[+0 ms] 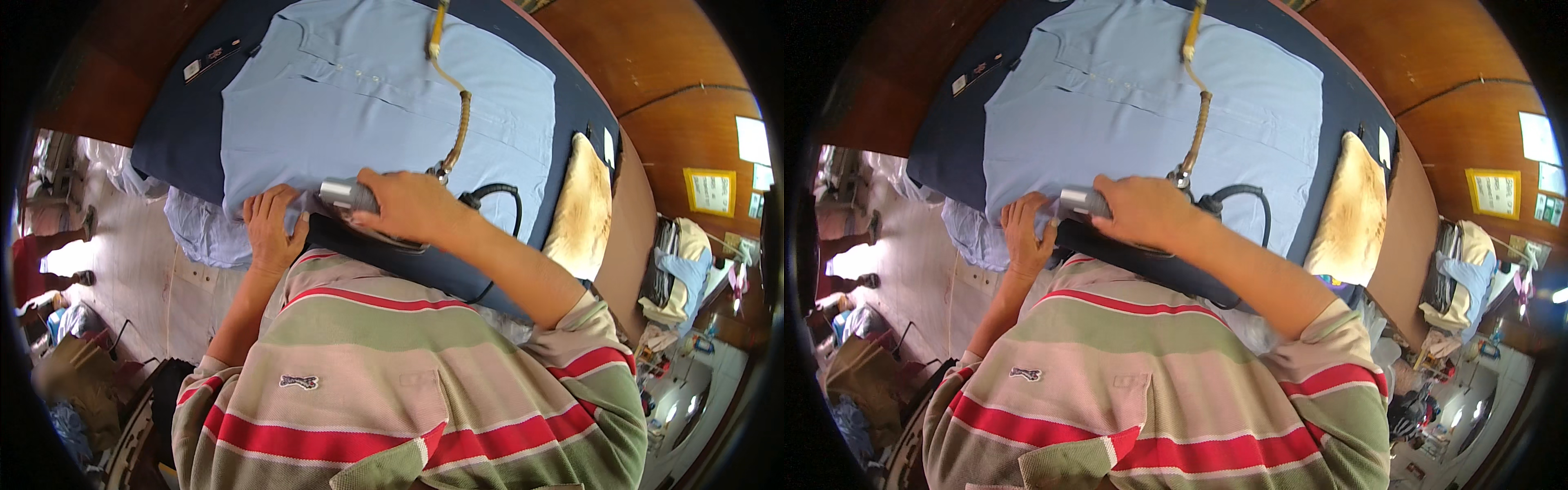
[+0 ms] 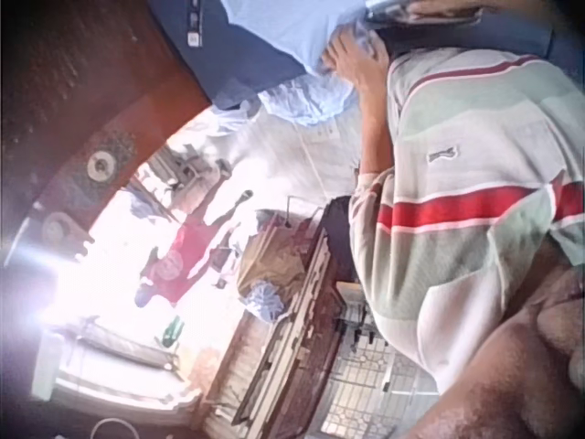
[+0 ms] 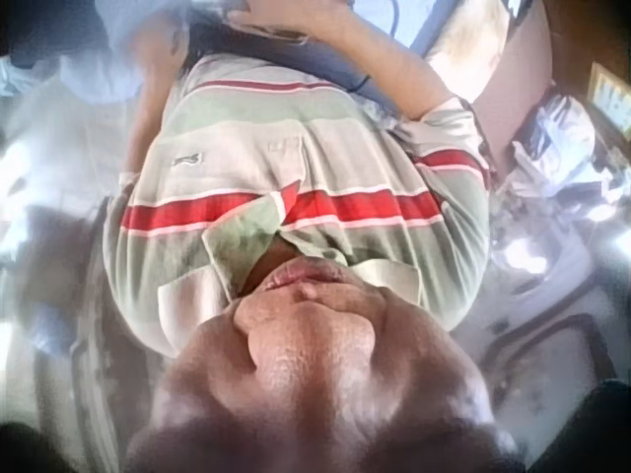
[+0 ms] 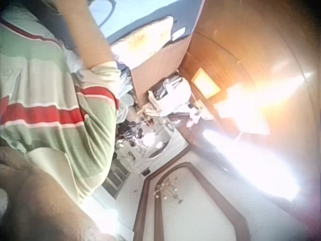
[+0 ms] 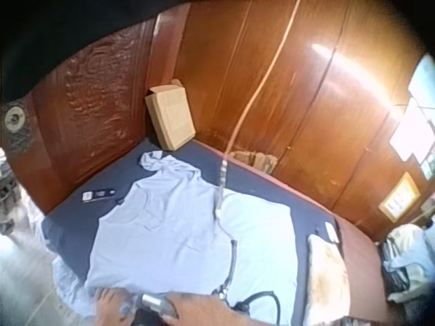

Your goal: The person irons a light blue shirt on a padded table, smooths the fabric by hand, and fastens the buttons before folding it and placing it on a stack of finished garments.

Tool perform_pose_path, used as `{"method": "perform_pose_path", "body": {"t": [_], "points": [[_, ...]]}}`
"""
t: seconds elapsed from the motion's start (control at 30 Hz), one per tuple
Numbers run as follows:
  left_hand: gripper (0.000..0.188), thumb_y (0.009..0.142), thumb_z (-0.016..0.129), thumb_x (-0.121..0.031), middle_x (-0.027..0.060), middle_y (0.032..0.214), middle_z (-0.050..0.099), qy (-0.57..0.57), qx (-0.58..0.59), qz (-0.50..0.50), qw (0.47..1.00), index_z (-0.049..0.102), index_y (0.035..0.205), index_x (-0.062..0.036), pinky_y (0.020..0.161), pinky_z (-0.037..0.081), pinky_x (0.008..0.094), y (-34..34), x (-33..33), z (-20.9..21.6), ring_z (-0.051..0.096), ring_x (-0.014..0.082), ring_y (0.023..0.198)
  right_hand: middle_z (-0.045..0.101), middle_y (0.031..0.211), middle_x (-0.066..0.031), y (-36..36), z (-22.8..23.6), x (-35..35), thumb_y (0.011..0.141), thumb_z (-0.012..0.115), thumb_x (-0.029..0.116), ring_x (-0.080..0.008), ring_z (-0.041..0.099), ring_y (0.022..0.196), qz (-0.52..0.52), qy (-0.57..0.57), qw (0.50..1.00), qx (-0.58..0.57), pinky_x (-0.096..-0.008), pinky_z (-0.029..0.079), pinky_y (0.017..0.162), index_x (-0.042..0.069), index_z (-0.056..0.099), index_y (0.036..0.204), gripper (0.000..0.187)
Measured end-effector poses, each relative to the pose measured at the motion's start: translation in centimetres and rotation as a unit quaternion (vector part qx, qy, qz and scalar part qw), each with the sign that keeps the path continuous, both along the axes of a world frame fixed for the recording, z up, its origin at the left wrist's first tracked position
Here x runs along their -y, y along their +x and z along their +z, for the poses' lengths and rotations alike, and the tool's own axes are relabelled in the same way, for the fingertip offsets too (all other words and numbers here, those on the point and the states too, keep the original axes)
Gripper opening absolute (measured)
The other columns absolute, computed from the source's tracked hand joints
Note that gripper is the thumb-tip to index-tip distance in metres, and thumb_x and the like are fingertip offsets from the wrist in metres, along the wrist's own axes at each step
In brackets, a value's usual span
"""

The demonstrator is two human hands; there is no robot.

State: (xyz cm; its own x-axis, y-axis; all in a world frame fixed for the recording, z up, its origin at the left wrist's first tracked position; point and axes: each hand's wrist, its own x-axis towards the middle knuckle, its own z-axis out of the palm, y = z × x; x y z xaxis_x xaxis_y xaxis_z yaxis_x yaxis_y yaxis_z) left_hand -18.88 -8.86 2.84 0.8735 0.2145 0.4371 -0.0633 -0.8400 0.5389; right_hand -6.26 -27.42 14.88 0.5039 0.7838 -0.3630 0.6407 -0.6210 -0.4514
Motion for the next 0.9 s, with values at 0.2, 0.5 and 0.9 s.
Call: {"method": "perform_pose_path", "body": {"t": [0.2, 0.5, 0.9], "points": [[0.026, 0.079, 0.063, -0.018, 0.0113, 0.109, 0.06, -0.065, -0.022, -0.276, 0.959, 0.061, 0.102, -0.0055, 0.087, 0.04, 0.0432, 5.1, 7.1, -0.1, 0.055, 0.0296, 0.102, 0.064, 0.08, -0.0247, 7.5, 0.5, 4.9, 0.077, 0.063, 0.039, -0.0408, 0.063, 0.078, -0.112, 0.019, 0.992, 0.063, -0.0446, 0.05, 0.071, 0.001, 0.055, 0.11, 0.051], [0.059, 0.093, 0.04, -0.046, 0.0079, 0.147, 0.031, 0.158, -0.161, -0.46, 0.859, 0.038, 0.136, -0.0072, 0.107, 0.026, 0.0443, 3.7, 16.1, -1.8, 0.026, 0.0218, 0.137, 0.066, 0.083, -0.022, 11.0, 0.7, 8.6, 0.08, 0.064, 0.035, -0.0352, 0.065, 0.077, -0.097, 0.006, 0.99, 0.099, -0.0394, 0.05, 0.072, 0.001, 0.056, 0.11, 0.045], [0.057, 0.092, 0.044, -0.042, 0.0075, 0.146, 0.032, 0.133, -0.164, -0.486, 0.848, 0.039, 0.137, -0.0081, 0.109, 0.024, 0.0427, 2.3, 17.3, -1.6, 0.027, 0.0215, 0.136, 0.065, 0.081, -0.0215, 11.2, -0.8, 7.1, 0.08, 0.064, 0.036, -0.0359, 0.064, 0.076, -0.025, 0.062, 0.994, 0.081, -0.0402, 0.05, 0.07, 0.001, 0.057, 0.109, 0.046]]}}
